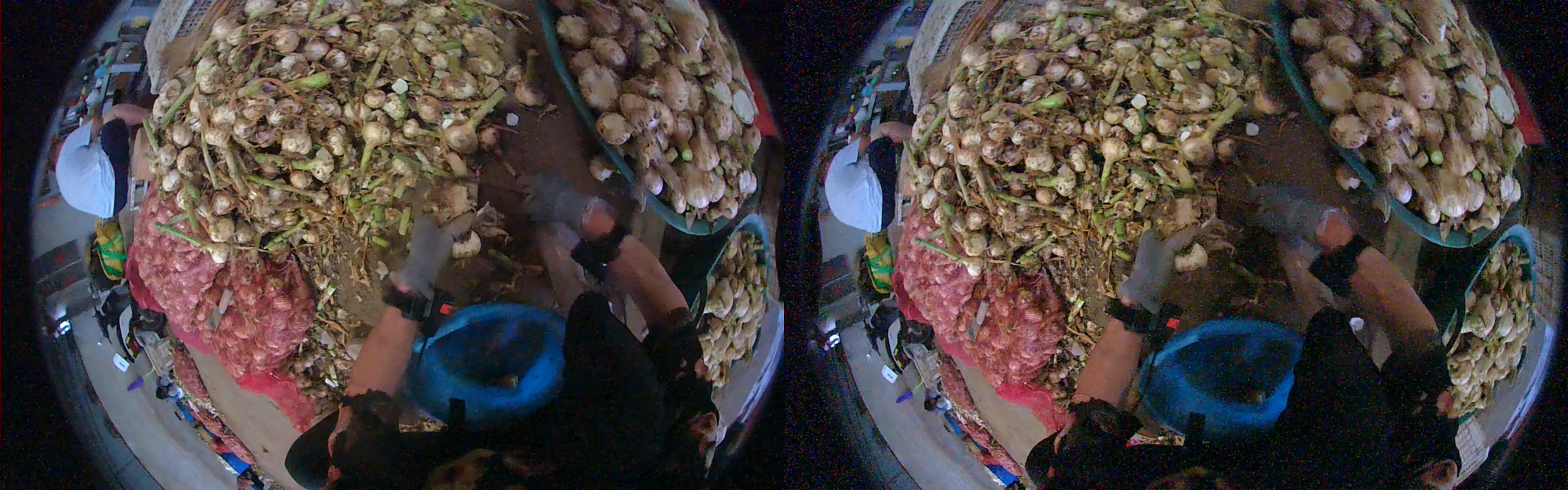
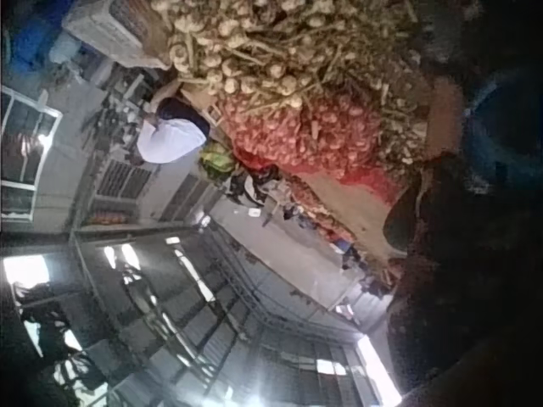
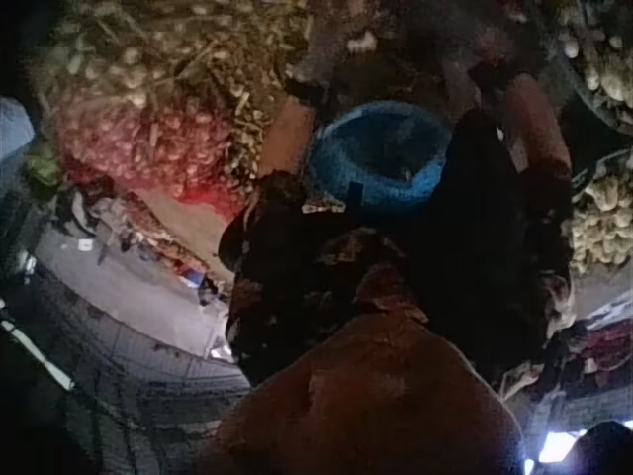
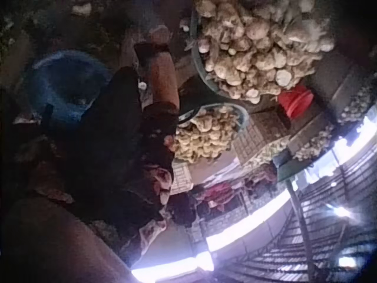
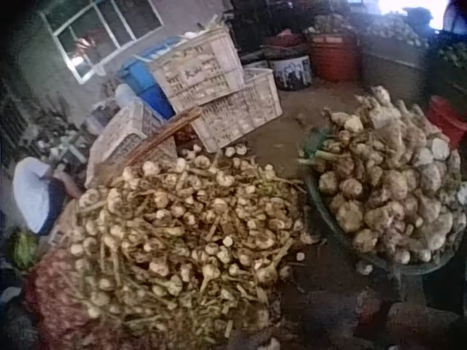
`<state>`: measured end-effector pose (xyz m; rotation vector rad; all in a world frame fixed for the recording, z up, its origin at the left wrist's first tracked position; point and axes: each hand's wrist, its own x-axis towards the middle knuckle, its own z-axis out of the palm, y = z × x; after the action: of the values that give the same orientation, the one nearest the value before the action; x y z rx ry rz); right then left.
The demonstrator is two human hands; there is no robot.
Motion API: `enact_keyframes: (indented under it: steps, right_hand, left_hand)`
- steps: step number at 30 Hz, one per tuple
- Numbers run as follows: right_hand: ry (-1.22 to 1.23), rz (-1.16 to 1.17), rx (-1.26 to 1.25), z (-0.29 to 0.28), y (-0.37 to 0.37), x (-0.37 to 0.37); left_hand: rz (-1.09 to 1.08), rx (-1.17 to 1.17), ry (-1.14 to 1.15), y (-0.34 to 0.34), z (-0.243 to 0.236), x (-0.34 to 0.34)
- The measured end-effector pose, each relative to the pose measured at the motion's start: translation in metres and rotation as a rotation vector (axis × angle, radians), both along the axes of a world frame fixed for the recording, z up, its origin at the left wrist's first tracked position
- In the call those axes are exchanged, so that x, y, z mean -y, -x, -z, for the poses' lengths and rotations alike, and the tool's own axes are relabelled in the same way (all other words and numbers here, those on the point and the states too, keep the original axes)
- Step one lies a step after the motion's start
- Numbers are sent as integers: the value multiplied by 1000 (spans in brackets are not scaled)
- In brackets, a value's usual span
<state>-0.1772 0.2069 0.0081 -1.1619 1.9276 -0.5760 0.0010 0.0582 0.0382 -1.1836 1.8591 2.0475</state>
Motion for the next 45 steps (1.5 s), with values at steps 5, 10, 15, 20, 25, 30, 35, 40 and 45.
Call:
enact_keyframes:
  steps: [5,10,15,20,25,30,35,40,45]
  right_hand:
    - [-144,-321,-1124,34,-38,-27]
    - [260,-96,-242,-1,-42,19]
    - [372,-194,-290,-12,-52,30]
    - [304,-175,-320,-8,-55,36]
    - [294,-137,-271,6,-44,29]
    - [211,-173,-325,6,-43,29]
    - [57,-130,-200,21,-49,56]
    - [-125,129,-279,20,14,-31]
    - [-115,252,-119,18,-1,-1]
  left_hand:
    - [-870,-305,-552,-20,12,7]
    - [-717,-485,-515,-28,45,-4]
    - [-562,-509,-527,-13,53,-36]
    - [-576,-526,-549,-14,54,-36]
    - [-677,-552,-620,-12,42,-43]
    - [-644,-429,-549,-12,18,-39]
    - [-285,-64,-304,-47,-48,-7]
    - [490,-92,4,-20,-78,-8]
    - [311,502,1087,20,-18,120]
